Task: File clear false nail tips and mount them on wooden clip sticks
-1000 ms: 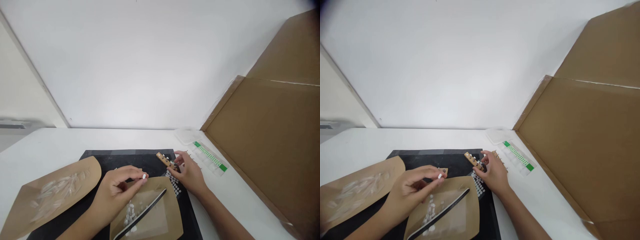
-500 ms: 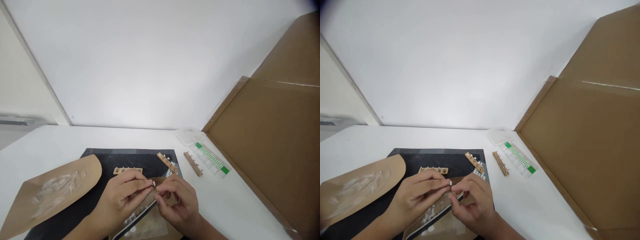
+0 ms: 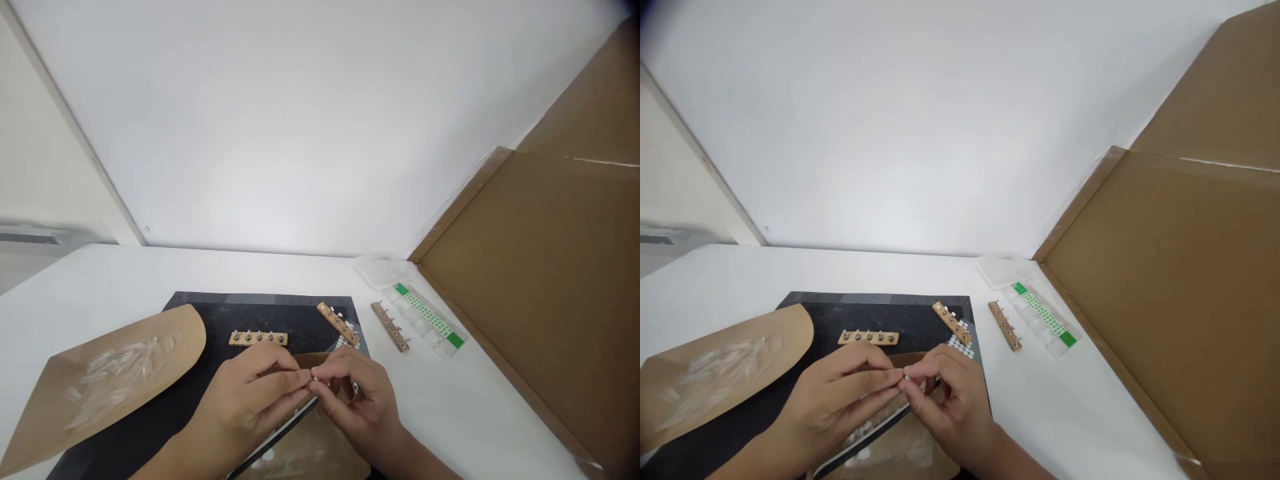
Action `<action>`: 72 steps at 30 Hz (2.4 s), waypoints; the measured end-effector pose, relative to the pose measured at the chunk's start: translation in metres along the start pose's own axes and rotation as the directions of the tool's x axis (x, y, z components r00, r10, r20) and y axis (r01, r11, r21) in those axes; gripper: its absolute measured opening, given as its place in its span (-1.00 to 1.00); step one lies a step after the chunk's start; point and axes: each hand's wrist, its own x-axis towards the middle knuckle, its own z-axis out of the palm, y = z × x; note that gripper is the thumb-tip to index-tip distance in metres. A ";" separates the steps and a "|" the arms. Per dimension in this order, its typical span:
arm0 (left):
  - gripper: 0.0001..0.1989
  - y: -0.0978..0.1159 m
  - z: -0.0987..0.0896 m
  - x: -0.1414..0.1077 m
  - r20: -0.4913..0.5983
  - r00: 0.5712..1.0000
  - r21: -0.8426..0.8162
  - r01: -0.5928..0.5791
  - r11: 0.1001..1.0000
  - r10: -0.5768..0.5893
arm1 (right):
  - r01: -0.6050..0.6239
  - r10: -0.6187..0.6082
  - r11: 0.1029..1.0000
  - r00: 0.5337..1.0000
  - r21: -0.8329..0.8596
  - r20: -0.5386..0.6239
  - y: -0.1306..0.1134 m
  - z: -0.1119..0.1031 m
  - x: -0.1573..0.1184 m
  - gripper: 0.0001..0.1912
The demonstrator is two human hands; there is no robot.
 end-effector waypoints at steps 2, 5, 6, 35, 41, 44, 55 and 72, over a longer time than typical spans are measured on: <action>-0.84 -0.001 0.000 -0.002 0.002 1.000 -0.003 -0.001 1.000 0.001 | 0.004 -0.004 0.999 1.000 0.036 0.006 0.000 -0.001 0.001 -0.89; -0.87 -0.003 0.001 -0.003 0.003 1.000 0.010 0.004 1.000 -0.004 | 0.004 -0.008 0.998 0.998 0.068 0.058 -0.001 -0.003 0.002 -0.93; -0.88 -0.003 0.001 -0.003 0.001 1.000 0.020 0.011 1.000 -0.011 | 0.012 -0.017 0.998 0.996 0.062 0.083 -0.001 -0.004 0.003 -0.94; -0.86 0.010 0.004 0.010 -0.008 0.983 -0.383 0.168 0.908 -0.185 | -0.103 0.074 0.965 0.990 0.243 0.124 -0.003 -0.006 0.002 -0.85; -0.85 0.006 0.006 0.010 -0.024 0.994 -0.283 0.093 0.955 -0.104 | -0.209 0.173 0.924 0.975 0.320 0.137 -0.004 -0.003 0.000 -0.88; -0.86 0.003 0.007 0.009 -0.014 0.997 -0.264 0.074 0.962 -0.081 | -0.228 0.186 0.916 0.970 0.331 0.155 -0.002 -0.004 0.000 -0.90; -0.89 0.004 0.001 0.012 0.096 0.994 -0.229 0.079 0.970 -0.058 | -0.320 0.296 0.904 0.947 0.283 0.127 -0.004 -0.004 0.000 -0.83; -0.89 0.004 -0.003 0.005 0.079 0.982 0.195 -0.182 0.964 0.170 | -0.472 0.398 0.745 0.881 0.471 0.254 0.001 -0.002 0.001 -0.79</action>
